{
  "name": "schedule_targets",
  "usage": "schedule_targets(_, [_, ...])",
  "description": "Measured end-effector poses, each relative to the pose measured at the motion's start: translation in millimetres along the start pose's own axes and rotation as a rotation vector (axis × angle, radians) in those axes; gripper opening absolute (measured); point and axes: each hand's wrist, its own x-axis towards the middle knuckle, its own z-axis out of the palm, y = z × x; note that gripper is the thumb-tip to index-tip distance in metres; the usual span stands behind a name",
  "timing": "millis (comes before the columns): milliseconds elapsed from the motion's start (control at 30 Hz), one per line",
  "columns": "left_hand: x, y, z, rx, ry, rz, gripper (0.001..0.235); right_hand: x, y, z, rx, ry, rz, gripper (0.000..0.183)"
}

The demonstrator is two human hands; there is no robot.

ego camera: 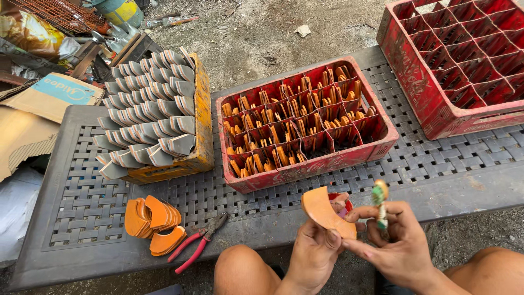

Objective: The person paints small curved wooden pieces with red paint using a brush. They dip the brush into a small container of paint, apply it to each piece, and place the finished pieces into a red crate. The process is repeated for multiple pieces.

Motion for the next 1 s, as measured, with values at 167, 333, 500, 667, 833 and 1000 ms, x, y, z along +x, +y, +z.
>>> schedule_targets(167, [-1,14,-26,-0.034,0.044,0.109,0.037,26,-19,-17,-0.593,-0.140,0.008,0.047])
schedule_targets(333, [-7,53,-50,0.021,0.264,0.223,0.031,39,-27,-18,-1.245,-0.399,0.184,0.032])
schedule_targets(500, [-6,55,-44,0.061,0.340,0.182,0.045,30,-17,10,-1.371,-0.441,0.264,0.033])
schedule_targets(667, [-8,56,-38,0.087,0.317,0.157,0.047,34,-9,18,-1.422,-0.468,0.405,0.033])
schedule_targets(833, [-11,59,-37,0.108,0.329,0.145,0.043,39,-23,22,-1.457,-0.573,0.412,0.029])
schedule_targets(1000, [-12,62,-38,0.157,0.333,0.162,0.038,38,-55,5,-1.445,-0.439,0.407,0.026])
